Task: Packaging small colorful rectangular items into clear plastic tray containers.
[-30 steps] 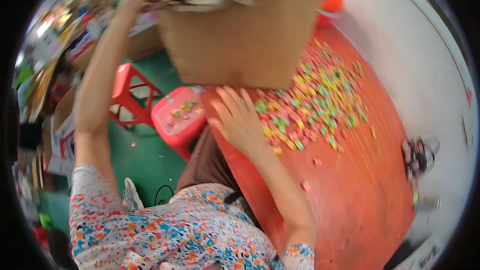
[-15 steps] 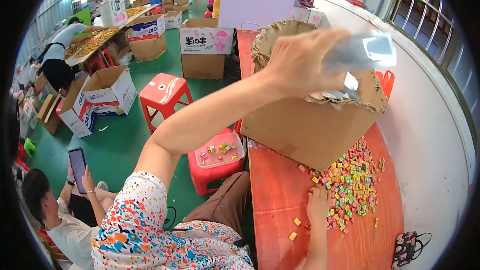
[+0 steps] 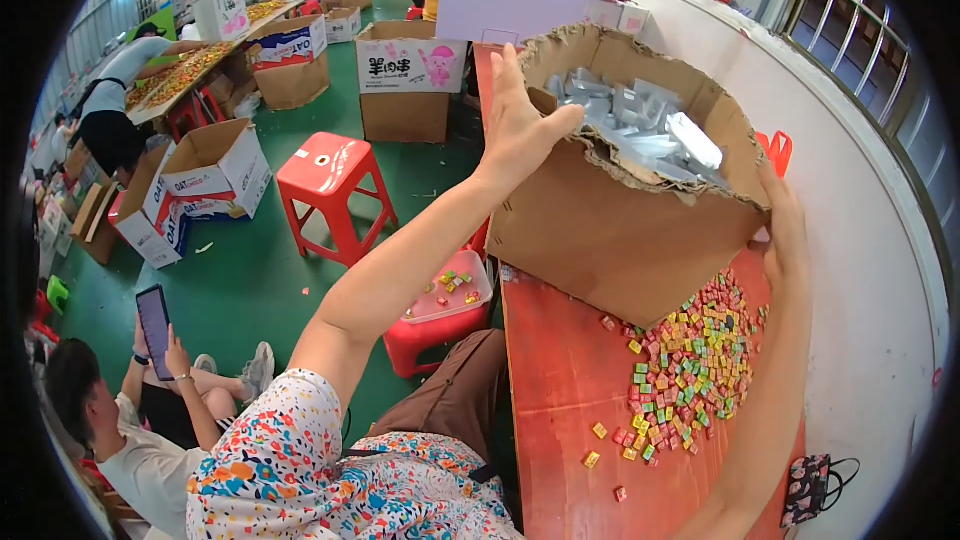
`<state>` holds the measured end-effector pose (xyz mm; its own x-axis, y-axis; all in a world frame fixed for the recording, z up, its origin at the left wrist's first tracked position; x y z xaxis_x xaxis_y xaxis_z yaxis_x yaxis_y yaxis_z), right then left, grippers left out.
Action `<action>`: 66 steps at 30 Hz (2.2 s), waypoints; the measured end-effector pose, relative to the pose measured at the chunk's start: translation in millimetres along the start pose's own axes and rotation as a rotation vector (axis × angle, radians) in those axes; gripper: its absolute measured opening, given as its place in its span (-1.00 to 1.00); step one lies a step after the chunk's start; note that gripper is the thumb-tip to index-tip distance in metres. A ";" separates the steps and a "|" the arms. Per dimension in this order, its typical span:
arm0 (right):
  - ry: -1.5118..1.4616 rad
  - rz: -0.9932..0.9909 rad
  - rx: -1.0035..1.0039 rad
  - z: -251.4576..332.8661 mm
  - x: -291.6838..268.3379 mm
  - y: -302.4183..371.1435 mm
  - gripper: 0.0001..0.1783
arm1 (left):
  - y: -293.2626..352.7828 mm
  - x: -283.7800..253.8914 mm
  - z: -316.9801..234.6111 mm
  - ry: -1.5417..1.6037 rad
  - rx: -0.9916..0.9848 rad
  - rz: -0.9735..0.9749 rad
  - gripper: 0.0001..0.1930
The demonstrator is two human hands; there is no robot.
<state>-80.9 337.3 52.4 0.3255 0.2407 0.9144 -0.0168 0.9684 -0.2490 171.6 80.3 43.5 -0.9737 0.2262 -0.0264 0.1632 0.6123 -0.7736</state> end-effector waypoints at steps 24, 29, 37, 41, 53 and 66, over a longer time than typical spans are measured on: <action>1.493 -0.249 -0.629 -122.7 -39.2 -125.6 -0.28 | -69.9 42.4 -9.6 0.080 0.303 0.637 -0.53; 1.943 -1.008 -0.084 -42.8 -185.5 -69.7 -0.59 | -43.3 51.1 -33.7 -0.823 0.647 0.444 -0.44; 2.883 -1.120 0.290 6.2 -299.1 -87.4 -0.39 | -31.4 55.1 -26.9 -0.602 0.897 0.168 -0.59; 2.615 -1.496 0.239 34.9 -315.0 -71.7 -0.45 | -34.5 53.7 -30.2 -0.477 0.991 0.156 -0.64; 2.548 -1.448 0.093 96.9 -257.0 10.8 -0.12 | 20.8 49.9 -5.9 -0.473 0.855 0.047 -0.13; 1.153 -1.236 -0.028 42.5 -71.2 -199.0 -0.51 | 159.3 60.8 131.4 -0.340 0.213 0.129 0.49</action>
<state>-140.9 130.3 50.5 0.6010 -0.7874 -0.1369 0.7688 0.5226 0.3686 117.5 92.1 -164.6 -0.9502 0.0066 -0.3117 0.2859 0.4171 -0.8627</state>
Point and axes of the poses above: each hand's wrist, its own y-axis away from the middle knuckle, its own x-axis out of the palm, z = x × y, the point moved 7 cm from there along -y, towards the middle knuckle, and after that the axes turned 11 degrees about x, right-handed, at the moved point
